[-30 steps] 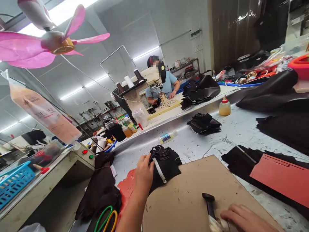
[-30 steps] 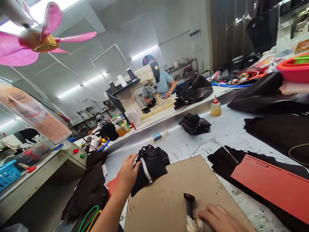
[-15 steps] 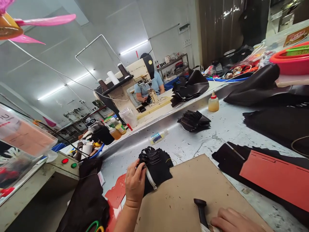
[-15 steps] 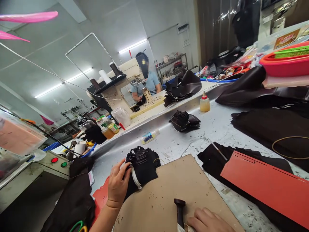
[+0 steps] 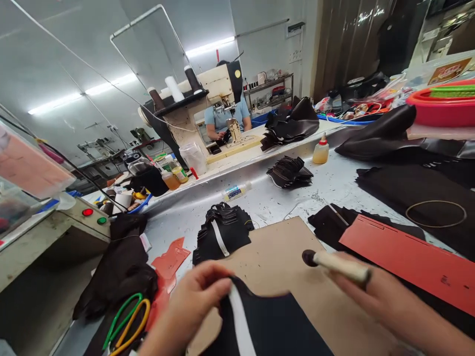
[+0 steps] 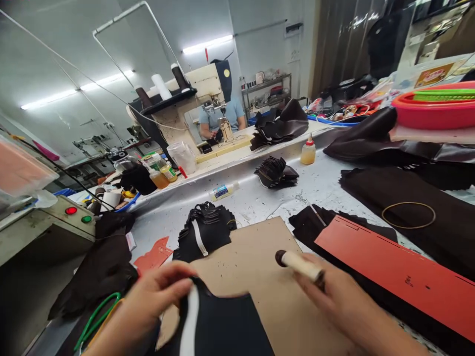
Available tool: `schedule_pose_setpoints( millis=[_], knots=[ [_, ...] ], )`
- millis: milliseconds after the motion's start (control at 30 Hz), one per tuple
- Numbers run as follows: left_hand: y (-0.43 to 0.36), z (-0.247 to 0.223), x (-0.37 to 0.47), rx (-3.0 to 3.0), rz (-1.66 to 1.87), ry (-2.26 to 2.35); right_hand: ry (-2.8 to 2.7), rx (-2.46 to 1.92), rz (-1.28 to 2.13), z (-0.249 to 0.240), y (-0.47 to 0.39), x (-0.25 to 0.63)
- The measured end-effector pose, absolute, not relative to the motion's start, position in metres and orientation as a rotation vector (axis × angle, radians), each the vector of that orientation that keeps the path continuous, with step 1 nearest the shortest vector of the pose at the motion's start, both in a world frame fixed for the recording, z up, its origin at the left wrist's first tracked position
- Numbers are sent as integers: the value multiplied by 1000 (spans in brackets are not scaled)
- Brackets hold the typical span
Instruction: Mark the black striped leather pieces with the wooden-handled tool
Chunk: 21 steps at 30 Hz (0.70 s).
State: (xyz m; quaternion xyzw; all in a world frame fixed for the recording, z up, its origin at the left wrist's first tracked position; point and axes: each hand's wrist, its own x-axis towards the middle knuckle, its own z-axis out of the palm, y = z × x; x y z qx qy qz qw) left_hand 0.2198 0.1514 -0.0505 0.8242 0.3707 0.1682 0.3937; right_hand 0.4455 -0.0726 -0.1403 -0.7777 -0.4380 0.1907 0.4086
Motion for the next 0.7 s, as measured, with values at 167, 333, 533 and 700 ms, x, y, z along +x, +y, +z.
schedule_pose_setpoints(
  millis=[167, 333, 533, 700],
  knots=[
    [97, -153, 253, 2138, 125, 873, -1160, -1941, 452, -103, -88, 441],
    [88, -163, 266, 2232, 164, 832, -1411, -1891, 746, -101, -64, 415],
    [96, -165, 262, 2340, 109, 744, -1378, -2060, 833, -117, -47, 407],
    [97, -182, 251, 2480, 394, 438, -1353, -2093, 878, -113, -46, 406]
  ],
)
